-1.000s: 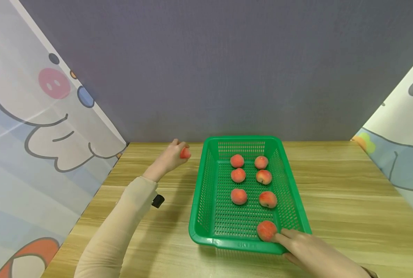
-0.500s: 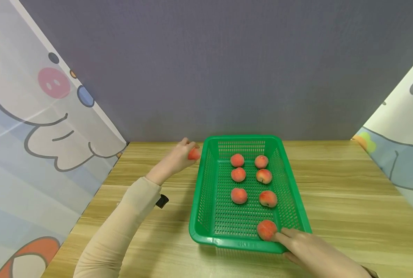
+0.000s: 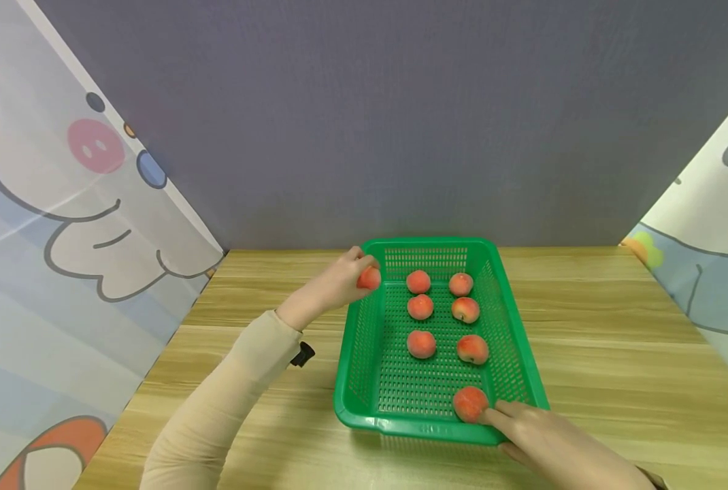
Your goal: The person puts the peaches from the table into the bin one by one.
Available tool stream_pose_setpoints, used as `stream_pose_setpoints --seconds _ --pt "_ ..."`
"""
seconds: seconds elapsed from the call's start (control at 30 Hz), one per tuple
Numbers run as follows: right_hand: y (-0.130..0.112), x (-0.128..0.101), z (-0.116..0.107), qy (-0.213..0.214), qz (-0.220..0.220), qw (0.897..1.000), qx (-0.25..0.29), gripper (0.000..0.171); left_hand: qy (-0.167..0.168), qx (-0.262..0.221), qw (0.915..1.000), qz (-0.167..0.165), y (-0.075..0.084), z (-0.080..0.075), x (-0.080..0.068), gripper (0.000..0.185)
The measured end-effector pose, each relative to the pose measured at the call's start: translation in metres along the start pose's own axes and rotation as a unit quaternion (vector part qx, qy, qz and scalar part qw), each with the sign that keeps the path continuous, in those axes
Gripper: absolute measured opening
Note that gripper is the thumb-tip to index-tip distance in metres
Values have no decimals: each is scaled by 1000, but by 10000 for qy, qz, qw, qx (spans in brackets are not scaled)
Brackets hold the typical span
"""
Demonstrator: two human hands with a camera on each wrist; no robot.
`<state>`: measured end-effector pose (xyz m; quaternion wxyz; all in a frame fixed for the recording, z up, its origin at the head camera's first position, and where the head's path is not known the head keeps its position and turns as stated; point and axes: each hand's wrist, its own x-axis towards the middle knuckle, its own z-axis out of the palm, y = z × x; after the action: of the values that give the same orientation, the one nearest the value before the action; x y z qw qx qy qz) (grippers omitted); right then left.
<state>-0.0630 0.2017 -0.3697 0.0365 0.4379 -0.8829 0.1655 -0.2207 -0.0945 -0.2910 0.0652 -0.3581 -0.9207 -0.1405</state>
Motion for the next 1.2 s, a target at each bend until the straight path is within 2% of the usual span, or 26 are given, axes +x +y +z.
stream_pose_setpoints --seconds 0.13,0.3,0.43,0.53,0.67,0.9,1.1,1.2 --pt "0 0 0 -44 22 10000 8 32 -211 -49 9997 98 12 1 4 30" --pt "0 0 -1 -79 44 10000 9 32 -692 -63 9975 121 29 4 7 30" --pt "0 -1 -1 -75 42 10000 -32 32 -1046 107 9941 251 40 7 10 37" --pt "0 0 -1 -20 14 10000 -91 32 -1188 226 9919 377 48 10 11 41" --pt "0 -1 -1 -39 27 9999 -94 32 -1458 203 9878 515 57 14 14 35" --pt "0 0 -1 21 18 9999 -102 33 -2210 415 9717 719 75 24 16 24" --pt "-1 0 -1 -43 4 10000 -39 32 -2560 723 9593 945 87 35 15 27" --pt "-1 0 -1 -41 -25 10000 -51 32 -2662 712 9554 1061 91 40 14 28"
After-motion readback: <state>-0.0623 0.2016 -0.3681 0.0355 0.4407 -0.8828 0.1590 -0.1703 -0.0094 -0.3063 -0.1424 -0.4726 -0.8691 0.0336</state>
